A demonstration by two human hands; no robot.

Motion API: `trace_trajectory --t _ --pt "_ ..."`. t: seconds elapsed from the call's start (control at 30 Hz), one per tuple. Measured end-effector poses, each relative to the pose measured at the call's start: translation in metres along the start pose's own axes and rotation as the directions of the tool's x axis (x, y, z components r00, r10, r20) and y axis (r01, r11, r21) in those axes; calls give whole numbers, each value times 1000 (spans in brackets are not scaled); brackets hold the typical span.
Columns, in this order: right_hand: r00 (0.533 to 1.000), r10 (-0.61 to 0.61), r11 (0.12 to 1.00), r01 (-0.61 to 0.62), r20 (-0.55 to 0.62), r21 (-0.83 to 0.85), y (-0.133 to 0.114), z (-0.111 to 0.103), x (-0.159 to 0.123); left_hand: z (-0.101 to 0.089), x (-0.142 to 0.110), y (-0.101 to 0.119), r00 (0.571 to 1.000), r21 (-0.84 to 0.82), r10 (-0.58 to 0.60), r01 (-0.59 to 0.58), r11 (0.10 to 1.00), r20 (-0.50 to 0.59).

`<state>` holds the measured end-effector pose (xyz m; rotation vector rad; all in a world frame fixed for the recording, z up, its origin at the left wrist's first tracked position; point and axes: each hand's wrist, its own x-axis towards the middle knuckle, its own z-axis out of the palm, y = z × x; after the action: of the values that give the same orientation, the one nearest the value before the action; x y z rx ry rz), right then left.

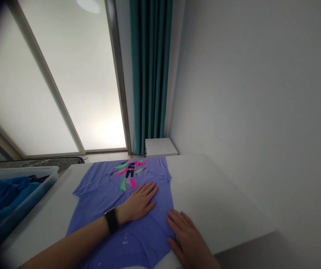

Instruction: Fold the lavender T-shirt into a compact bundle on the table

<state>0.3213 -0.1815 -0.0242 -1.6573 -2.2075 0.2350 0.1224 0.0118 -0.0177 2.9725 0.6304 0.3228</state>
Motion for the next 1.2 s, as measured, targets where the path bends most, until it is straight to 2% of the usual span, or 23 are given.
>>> trace_trajectory --t 0.17,0.3,0.47,0.63,0.73,0.9,1.03,1.13,1.2 --pt "991 114 989 -107 -64 107 -3 -4 13 6 -4 -3 999 37 22 -21 999 -31" --pt "969 172 976 -142 -176 168 15 -1 51 5 -5 -2 999 33 24 -23 999 -32" --pt "919 167 986 -161 -356 47 49 6 115 5 -6 1 998 6 12 -12 1000 -62" --pt "881 243 962 -273 -407 -16 63 14 157 4 -7 1 999 -20 -2 1 1000 -50" --pt "867 286 942 -333 -407 -47 65 18 166 4 -7 1 999 -31 -5 3 1000 -52" --pt "871 301 927 -363 -387 -96 65 21 168 4 -8 1 1000 -57 -12 11 998 -28" --pt "870 309 921 -374 -385 -107 67 22 167 -8 5 -4 999 -141 -28 25 990 -18" --pt "867 310 921 -376 -390 -105 67 23 167 -23 29 -21 980 -221 -195 179 959 -52" --pt "867 305 923 -370 -394 -101 67 23 166 -29 48 -38 933 -231 -351 325 917 -81"
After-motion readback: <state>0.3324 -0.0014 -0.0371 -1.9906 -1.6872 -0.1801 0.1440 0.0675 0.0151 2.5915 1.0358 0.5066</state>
